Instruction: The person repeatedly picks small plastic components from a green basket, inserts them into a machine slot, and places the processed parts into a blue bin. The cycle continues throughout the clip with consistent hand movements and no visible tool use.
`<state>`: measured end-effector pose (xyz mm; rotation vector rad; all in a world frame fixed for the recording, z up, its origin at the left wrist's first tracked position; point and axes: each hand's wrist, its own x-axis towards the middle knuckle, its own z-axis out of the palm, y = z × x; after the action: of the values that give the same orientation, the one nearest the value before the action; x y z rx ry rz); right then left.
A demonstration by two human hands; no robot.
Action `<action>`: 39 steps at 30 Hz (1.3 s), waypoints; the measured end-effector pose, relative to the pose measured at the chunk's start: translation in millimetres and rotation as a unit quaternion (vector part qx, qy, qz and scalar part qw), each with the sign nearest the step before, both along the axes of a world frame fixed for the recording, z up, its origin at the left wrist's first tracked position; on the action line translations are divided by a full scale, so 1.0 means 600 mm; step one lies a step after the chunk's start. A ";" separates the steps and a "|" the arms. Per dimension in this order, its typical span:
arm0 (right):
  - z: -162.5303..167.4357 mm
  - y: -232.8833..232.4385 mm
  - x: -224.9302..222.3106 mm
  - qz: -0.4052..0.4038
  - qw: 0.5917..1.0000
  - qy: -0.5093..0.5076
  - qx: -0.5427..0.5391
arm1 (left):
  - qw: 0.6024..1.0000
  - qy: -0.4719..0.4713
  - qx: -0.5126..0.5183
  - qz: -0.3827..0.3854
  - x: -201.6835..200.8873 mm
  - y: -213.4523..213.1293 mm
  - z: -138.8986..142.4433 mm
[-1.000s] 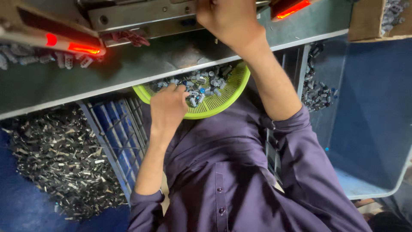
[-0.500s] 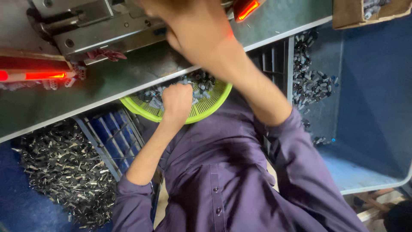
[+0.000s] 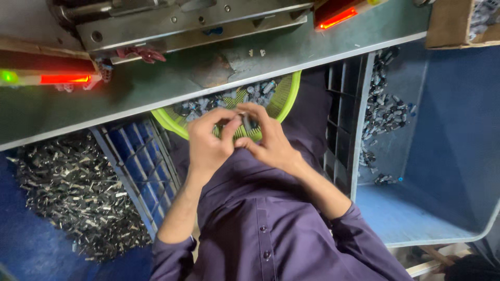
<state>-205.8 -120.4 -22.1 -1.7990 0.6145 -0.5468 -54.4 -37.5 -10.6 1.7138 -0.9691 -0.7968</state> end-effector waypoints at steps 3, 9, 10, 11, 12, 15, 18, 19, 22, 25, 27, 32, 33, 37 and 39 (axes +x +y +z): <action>-0.021 0.015 -0.008 -0.074 0.995 0.029 0.062 | 0.981 0.184 -0.051 0.029 0.009 0.012 0.010; -0.022 -0.001 -0.013 -0.057 0.997 -0.042 -0.030 | 0.975 -0.115 -0.176 -0.079 0.026 0.013 0.042; -0.020 -0.002 -0.011 -0.054 0.997 -0.047 -0.040 | 0.970 -0.130 -0.193 -0.062 0.025 0.012 0.046; -0.019 0.000 -0.008 -0.064 0.993 -0.084 0.048 | 0.965 -0.145 -0.213 -0.048 0.024 0.011 0.048; -0.018 0.004 -0.004 -0.075 0.981 -0.120 0.133 | 0.958 -0.158 -0.235 -0.037 0.021 0.010 0.049; -0.026 0.025 0.004 -0.122 0.934 -0.236 0.238 | 0.969 -0.114 -0.217 -0.016 0.013 0.017 0.048; -0.044 0.047 0.006 -0.138 0.926 -0.275 0.218 | 0.983 -0.087 -0.164 -0.011 0.005 0.022 0.050; -0.051 0.051 0.006 -0.137 0.930 -0.277 0.202 | 0.985 -0.070 -0.158 -0.005 0.004 0.023 0.055; -0.070 0.041 0.002 -0.150 0.927 -0.271 0.211 | 0.988 -0.043 -0.148 0.007 0.003 0.027 0.086; -0.073 0.017 -0.006 -0.094 0.764 -0.363 0.525 | 0.985 -0.050 -0.168 0.003 0.010 0.042 0.125; -0.063 0.005 -0.005 -0.107 0.743 -0.340 0.567 | 0.978 -0.039 -0.205 -0.005 0.019 0.052 0.134; -0.003 -0.044 0.041 -0.097 0.851 -0.299 0.421 | 0.991 0.024 -0.087 0.098 0.030 0.063 0.075; 0.015 -0.067 0.054 -0.080 0.891 -0.299 0.332 | 0.981 0.164 -0.041 0.097 0.027 0.068 0.059; 0.096 -0.131 0.103 -0.074 0.961 -0.225 -0.142 | 0.939 0.285 -0.192 0.032 0.016 0.090 0.015; 0.134 -0.162 0.126 -0.050 0.901 -0.146 -0.406 | 0.950 0.214 -0.227 0.010 0.012 0.098 0.007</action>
<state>-130.1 -217.6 58.2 -2.3905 0.2706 -1.2548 -47.3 21.4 -6.4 1.0931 -0.7578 -0.8136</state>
